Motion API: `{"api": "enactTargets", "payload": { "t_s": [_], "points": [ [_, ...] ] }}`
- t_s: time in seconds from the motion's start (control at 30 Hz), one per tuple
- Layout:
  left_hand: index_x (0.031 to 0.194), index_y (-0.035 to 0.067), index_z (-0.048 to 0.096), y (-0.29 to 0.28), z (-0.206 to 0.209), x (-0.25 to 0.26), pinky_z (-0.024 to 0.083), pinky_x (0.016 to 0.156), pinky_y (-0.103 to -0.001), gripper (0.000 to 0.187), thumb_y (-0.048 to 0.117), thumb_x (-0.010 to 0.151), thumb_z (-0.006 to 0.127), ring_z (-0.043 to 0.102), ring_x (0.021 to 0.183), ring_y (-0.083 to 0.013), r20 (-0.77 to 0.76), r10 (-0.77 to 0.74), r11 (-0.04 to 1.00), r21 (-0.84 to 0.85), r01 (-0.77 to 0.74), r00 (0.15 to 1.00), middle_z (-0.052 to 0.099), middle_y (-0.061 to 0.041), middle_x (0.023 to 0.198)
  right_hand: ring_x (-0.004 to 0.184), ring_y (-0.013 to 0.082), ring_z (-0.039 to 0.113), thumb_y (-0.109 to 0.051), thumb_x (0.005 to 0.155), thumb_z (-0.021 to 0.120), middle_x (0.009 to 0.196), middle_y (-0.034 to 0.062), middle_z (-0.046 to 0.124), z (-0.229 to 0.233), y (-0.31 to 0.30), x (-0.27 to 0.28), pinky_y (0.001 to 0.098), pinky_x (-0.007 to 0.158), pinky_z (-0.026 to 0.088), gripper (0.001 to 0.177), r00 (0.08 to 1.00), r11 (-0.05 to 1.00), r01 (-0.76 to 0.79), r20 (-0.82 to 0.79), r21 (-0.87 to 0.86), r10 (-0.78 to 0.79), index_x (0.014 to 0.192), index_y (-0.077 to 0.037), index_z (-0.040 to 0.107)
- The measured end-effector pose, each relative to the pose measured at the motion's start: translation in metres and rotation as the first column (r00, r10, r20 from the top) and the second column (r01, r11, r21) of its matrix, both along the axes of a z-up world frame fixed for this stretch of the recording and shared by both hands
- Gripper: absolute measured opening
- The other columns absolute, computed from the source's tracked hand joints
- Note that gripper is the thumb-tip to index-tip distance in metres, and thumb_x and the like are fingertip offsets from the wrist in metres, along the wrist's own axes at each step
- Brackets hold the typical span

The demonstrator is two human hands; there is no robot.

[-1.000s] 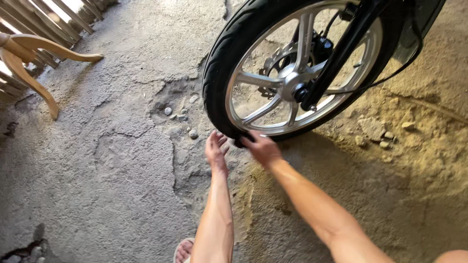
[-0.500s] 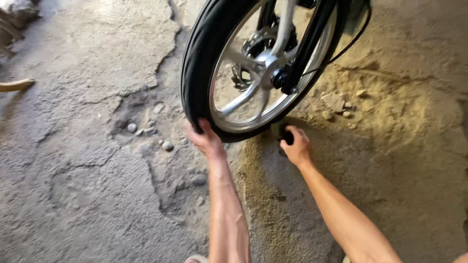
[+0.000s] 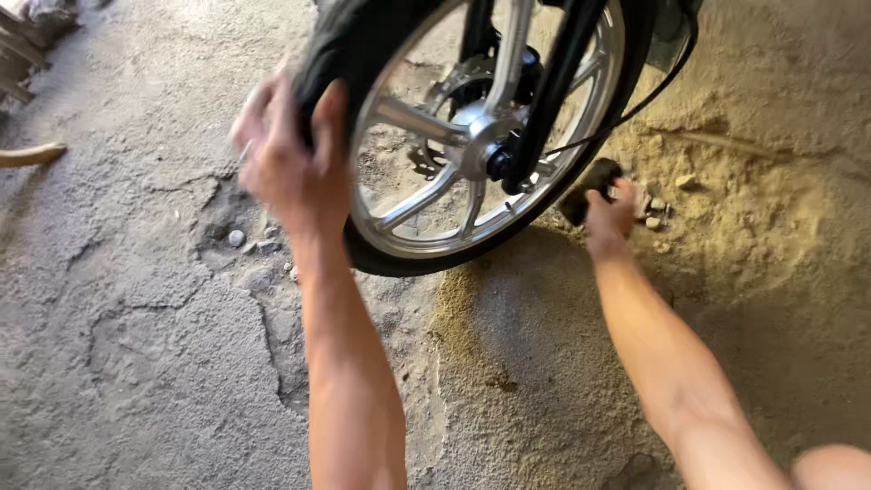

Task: The person cleans the front wheel rim of a motorcycle using a black sponge, wiping the metal surface and the tire sidewall while rotating the wheel by hand.

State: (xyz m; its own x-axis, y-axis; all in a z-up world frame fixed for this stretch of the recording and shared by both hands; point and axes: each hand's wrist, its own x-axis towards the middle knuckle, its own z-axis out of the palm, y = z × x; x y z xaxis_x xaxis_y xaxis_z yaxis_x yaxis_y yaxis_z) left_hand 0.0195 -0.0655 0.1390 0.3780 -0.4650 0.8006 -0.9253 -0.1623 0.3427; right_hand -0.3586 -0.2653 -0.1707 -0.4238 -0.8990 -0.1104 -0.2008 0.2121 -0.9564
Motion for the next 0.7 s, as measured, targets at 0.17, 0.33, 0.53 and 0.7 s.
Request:
{"api": "enactTargets", "payload": {
  "t_s": [0.17,0.33,0.53,0.7],
  "points": [
    [0.154,0.021,0.050,0.007,-0.026,-0.024,0.059,0.085,-0.042,0.057,0.056,0.109,0.048,0.065,0.112,-0.0242,-0.354,-0.044,0.998,-0.047,0.029,0.934,0.062,-0.009,0.134,0.090,0.0354,0.066,-0.010,0.087,0.073,0.109,0.0244,0.062,-0.081,0.073,0.127,0.0457,0.087,0.059,0.045,0.904,0.997,0.010,0.427,-0.071,0.021,0.126,0.006,0.056],
    [0.158,0.025,0.048,0.009,-0.026,-0.028,0.061,0.093,-0.041,0.052,0.053,0.114,0.048,0.064,0.114,-0.0214,-0.281,-0.036,0.997,-0.074,0.015,0.959,0.067,-0.005,0.131,0.095,0.0264,0.069,-0.015,0.080,0.075,0.103,0.0111,0.071,-0.002,0.195,0.222,0.0448,0.089,0.057,0.036,0.977,0.976,-0.213,0.031,0.047,0.211,0.112,-0.005,0.064],
    [0.160,0.026,0.047,0.011,-0.025,-0.025,0.057,0.102,-0.043,0.049,0.050,0.117,0.048,0.060,0.126,-0.0241,-0.309,-0.095,0.995,-0.068,0.078,0.946,0.065,-0.007,0.142,0.121,0.0265,0.054,-0.010,0.091,0.068,0.140,0.0139,0.047,0.098,0.125,0.103,0.0431,0.099,0.052,0.068,0.986,0.984,-0.065,0.163,0.166,0.037,0.148,-0.011,0.031],
    [0.158,0.030,0.045,0.007,-0.031,-0.025,0.055,0.102,-0.046,0.049,0.051,0.114,0.046,0.062,0.124,-0.0234,-0.388,-0.066,0.997,-0.065,0.044,0.919,0.065,-0.006,0.138,0.121,0.0269,0.062,-0.007,0.093,0.066,0.132,0.0130,0.063,0.062,0.122,0.137,0.0437,0.104,0.047,0.047,0.995,0.978,-0.081,0.077,0.194,0.067,0.137,-0.008,0.051]
  ]
}}
